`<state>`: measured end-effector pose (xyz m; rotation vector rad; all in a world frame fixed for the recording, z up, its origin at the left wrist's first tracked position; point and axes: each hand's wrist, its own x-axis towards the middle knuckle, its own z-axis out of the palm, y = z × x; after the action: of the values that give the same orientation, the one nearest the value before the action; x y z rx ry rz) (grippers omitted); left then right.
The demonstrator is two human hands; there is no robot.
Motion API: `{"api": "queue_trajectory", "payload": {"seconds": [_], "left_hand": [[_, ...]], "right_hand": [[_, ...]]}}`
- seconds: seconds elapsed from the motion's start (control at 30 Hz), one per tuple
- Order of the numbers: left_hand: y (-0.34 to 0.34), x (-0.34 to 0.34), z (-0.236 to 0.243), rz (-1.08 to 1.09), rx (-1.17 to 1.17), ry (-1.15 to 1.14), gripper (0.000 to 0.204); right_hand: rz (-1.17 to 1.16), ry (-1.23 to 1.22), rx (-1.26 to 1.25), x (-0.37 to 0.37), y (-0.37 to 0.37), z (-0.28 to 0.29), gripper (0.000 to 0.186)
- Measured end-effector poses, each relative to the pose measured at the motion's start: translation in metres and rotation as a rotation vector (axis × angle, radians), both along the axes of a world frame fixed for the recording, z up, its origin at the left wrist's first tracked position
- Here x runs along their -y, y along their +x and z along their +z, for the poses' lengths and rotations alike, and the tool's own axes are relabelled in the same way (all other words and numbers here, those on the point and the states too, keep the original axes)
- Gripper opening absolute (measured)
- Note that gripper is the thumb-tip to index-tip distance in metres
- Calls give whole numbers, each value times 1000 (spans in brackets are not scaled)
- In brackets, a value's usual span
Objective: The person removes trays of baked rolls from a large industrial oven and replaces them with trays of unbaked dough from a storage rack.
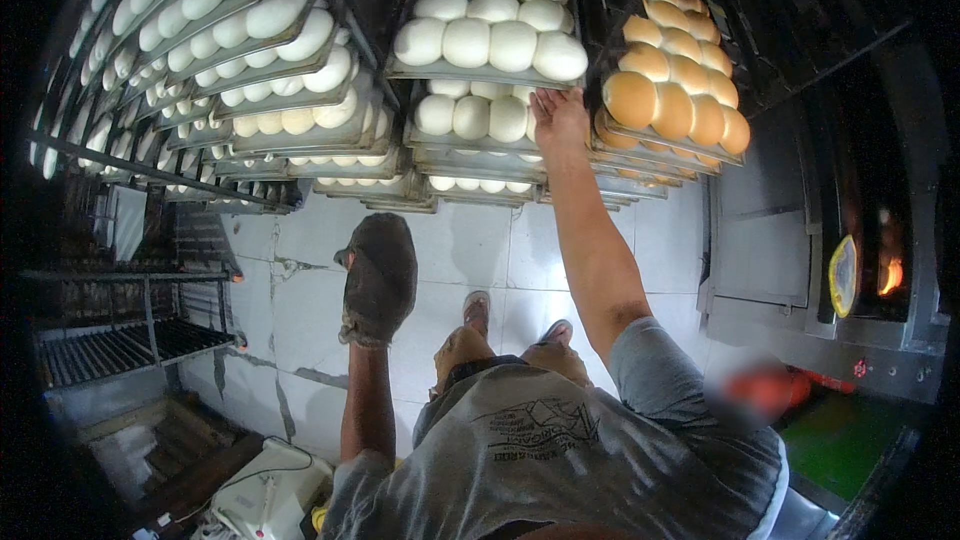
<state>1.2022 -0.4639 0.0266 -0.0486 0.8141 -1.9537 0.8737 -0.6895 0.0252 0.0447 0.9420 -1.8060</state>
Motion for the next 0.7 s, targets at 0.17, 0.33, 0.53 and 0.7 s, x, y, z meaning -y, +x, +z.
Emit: {"api": "queue_trajectory", "payload": {"seconds": [0.17, 0.33, 0.53, 0.7], "left_hand": [[-5, 75, 40, 2, -525, 143, 46], [-22, 123, 31, 44, -2420, 1057, 42], [-29, 136, 65, 184, -2577, 1123, 58], [-34, 116, 46, -261, -2794, 1302, 60]], "right_hand": [[-25, -41, -34, -5, 8, 1, 36], [-4, -90, -60, -45, 12, -8, 33], [219, -58, -132, -154, 23, 32, 46], [338, 7, -290, -174, -3, 29, 51]]}}
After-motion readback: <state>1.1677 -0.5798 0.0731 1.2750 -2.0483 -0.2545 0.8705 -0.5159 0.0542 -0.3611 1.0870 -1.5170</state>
